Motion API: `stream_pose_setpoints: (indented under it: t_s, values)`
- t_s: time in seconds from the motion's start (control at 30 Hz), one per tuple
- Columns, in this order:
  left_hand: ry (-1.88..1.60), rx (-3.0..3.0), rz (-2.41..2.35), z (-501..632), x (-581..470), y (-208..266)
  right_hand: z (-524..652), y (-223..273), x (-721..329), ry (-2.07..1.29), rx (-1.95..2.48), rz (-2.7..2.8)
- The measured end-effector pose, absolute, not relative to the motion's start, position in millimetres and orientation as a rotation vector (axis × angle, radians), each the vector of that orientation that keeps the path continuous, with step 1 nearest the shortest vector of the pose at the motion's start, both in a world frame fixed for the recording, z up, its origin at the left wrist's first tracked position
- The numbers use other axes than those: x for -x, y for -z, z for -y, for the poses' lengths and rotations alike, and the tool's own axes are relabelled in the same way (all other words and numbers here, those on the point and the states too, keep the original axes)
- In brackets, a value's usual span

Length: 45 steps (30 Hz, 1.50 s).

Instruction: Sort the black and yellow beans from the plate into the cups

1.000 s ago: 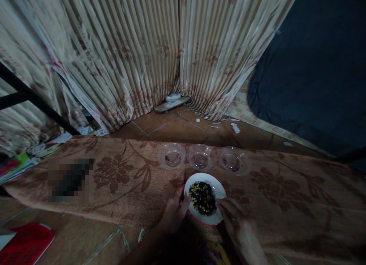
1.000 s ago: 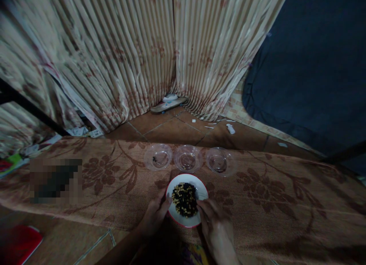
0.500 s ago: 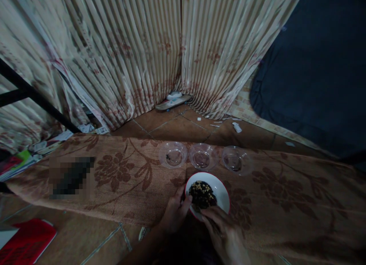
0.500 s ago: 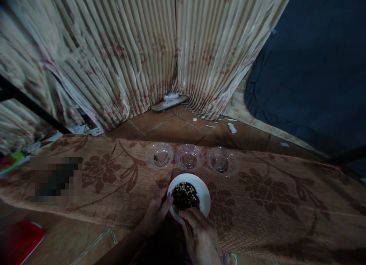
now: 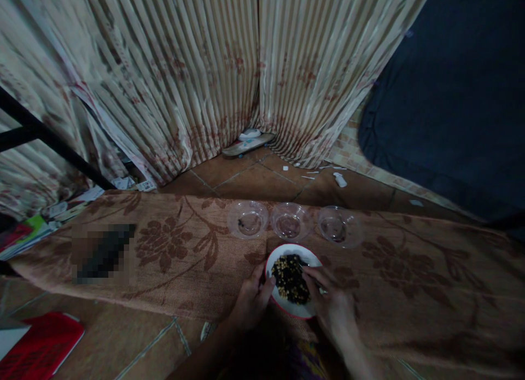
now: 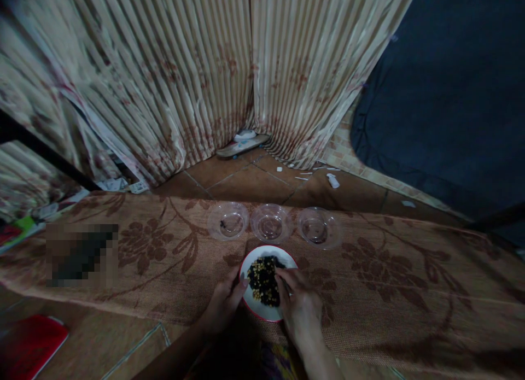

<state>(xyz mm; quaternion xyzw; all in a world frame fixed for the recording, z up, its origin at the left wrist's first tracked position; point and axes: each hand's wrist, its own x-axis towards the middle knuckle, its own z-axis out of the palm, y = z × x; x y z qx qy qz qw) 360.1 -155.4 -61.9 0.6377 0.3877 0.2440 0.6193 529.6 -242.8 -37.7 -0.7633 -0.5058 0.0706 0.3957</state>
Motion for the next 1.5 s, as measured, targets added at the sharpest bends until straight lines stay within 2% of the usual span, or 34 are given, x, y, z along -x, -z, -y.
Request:
stream_pose_setpoints:
  t_s: [0.33,0.67,0.87,0.97,1.13,1.27,1.5]
  values:
    - [-0.591,-1.517,-0.891,155,-360,63,270,20,-513,-0.65,1.826,1.383]
    - [-0.565,-1.545,-0.91,154,-358,64,248,32,-537,-0.411,2.059,1.142]
    - [-0.565,-1.501,-0.874,154,-359,60,242,20,-510,-0.692,1.805,1.34]
    - [-0.579,-1.504,-0.862,154,-359,58,262,15,-518,-0.75,1.838,1.371]
    - [-0.563,-1.504,-0.895,154,-359,61,270,18,-546,-0.573,2.054,1.192]
    - [-0.56,-1.493,-0.903,154,-359,61,246,23,-539,-0.41,2.026,1.14]
    - [-0.577,-1.528,-0.907,155,-359,58,252,15,-517,-0.729,1.795,1.296]
